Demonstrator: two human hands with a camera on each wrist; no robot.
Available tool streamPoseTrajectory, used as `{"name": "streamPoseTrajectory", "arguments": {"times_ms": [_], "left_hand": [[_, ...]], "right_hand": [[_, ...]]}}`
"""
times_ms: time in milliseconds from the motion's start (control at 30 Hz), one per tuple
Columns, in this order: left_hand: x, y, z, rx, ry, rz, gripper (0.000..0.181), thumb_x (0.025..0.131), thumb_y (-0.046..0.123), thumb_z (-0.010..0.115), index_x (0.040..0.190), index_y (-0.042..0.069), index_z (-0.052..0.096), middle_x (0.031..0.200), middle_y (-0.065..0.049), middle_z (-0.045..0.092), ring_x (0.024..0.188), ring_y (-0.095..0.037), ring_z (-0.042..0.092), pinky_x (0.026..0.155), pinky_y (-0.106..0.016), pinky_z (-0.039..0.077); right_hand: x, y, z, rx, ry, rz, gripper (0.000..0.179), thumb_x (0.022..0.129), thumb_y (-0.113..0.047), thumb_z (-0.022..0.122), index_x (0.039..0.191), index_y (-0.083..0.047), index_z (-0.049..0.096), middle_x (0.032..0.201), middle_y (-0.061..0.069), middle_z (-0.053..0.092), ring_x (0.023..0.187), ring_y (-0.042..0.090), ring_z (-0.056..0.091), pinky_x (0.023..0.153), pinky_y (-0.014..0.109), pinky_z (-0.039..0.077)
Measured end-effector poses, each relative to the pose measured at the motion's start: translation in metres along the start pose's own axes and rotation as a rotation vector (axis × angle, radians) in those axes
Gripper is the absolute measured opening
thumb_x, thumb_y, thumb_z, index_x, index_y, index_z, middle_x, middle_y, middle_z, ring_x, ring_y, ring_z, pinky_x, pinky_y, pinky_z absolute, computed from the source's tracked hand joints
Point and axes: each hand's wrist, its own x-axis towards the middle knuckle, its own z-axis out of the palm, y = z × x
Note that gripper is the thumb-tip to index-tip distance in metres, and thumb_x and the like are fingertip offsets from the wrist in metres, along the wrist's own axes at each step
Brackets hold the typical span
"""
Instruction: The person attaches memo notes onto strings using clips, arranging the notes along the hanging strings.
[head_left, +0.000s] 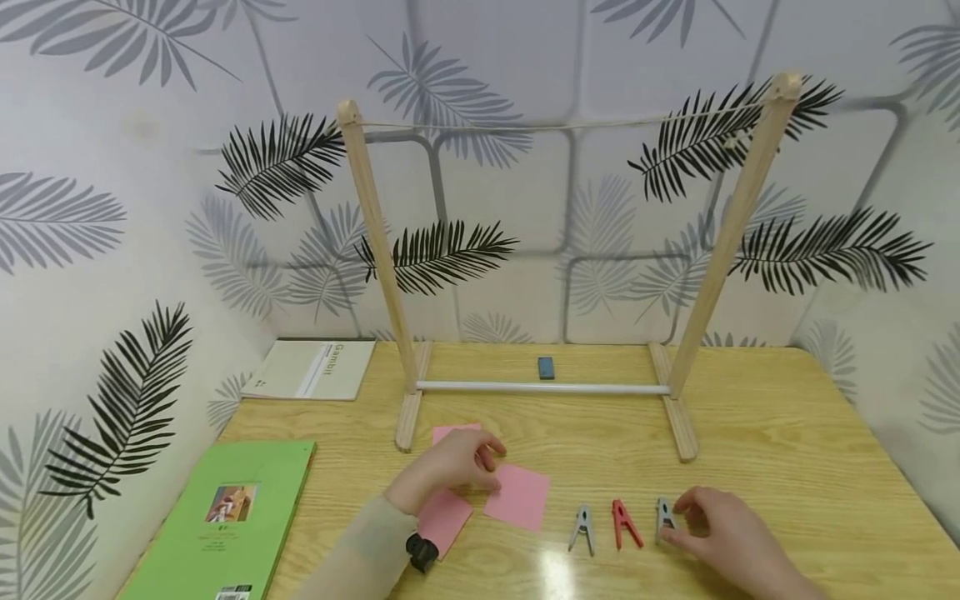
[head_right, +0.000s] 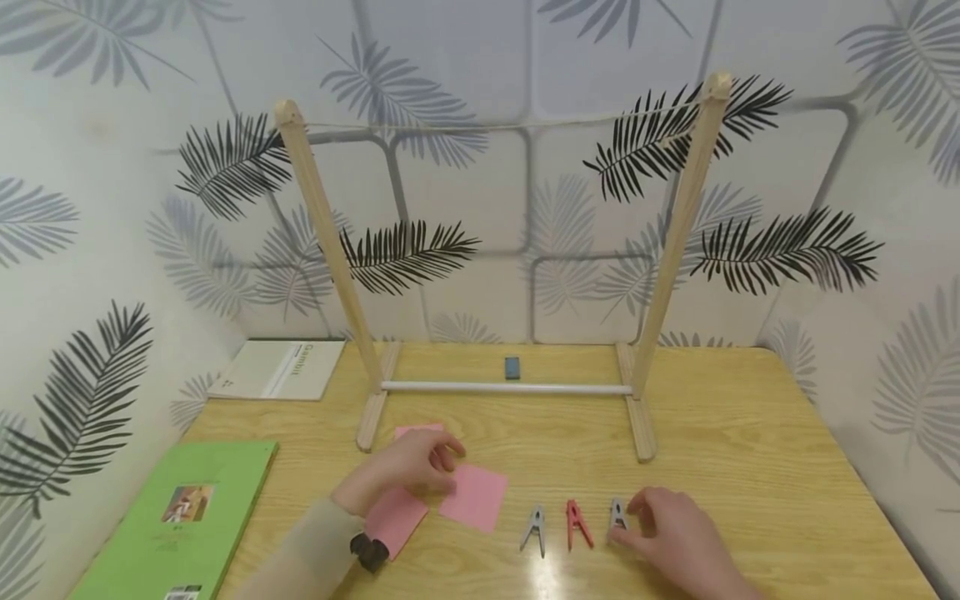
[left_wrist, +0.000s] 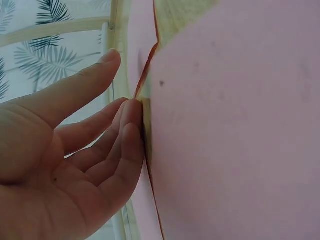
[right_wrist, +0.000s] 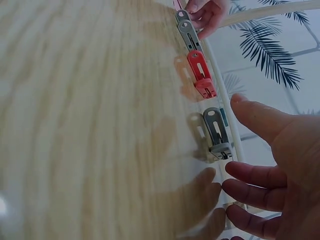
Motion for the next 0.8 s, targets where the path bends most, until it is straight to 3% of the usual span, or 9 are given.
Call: {"name": "streamPoseTrajectory", "arguments": {"times_ms": [300, 800], "left_hand": [[0.007, 0.0, 0.008, 0.076, 0.035, 0.033, 0.042, 0.073, 0.011, 0.088, 0.108, 0.007, 0.065, 0.078, -0.002, 0.058, 0.067, -0.008, 0.047, 0.066, -0.022, 0.041], [0.007, 0.003, 0.014, 0.093, 0.046, 0.026, 0.033, 0.072, 0.009, 0.089, 0.097, 0.011, 0.067, 0.076, -0.002, 0.054, 0.068, -0.01, 0.044, 0.063, -0.023, 0.038]], "right_hand": [[0.0, -0.005, 0.001, -0.051, 0.009, 0.014, 0.045, 0.074, -0.051, 0.082, 0.089, -0.012, 0.067, 0.081, -0.004, 0.061, 0.076, 0.011, 0.054, 0.069, 0.034, 0.048], [-0.005, -0.008, 0.003, -0.1, 0.024, 0.031, 0.045, 0.074, -0.055, 0.08, 0.088, -0.015, 0.064, 0.084, -0.006, 0.059, 0.082, 0.015, 0.053, 0.069, 0.038, 0.047]]}}
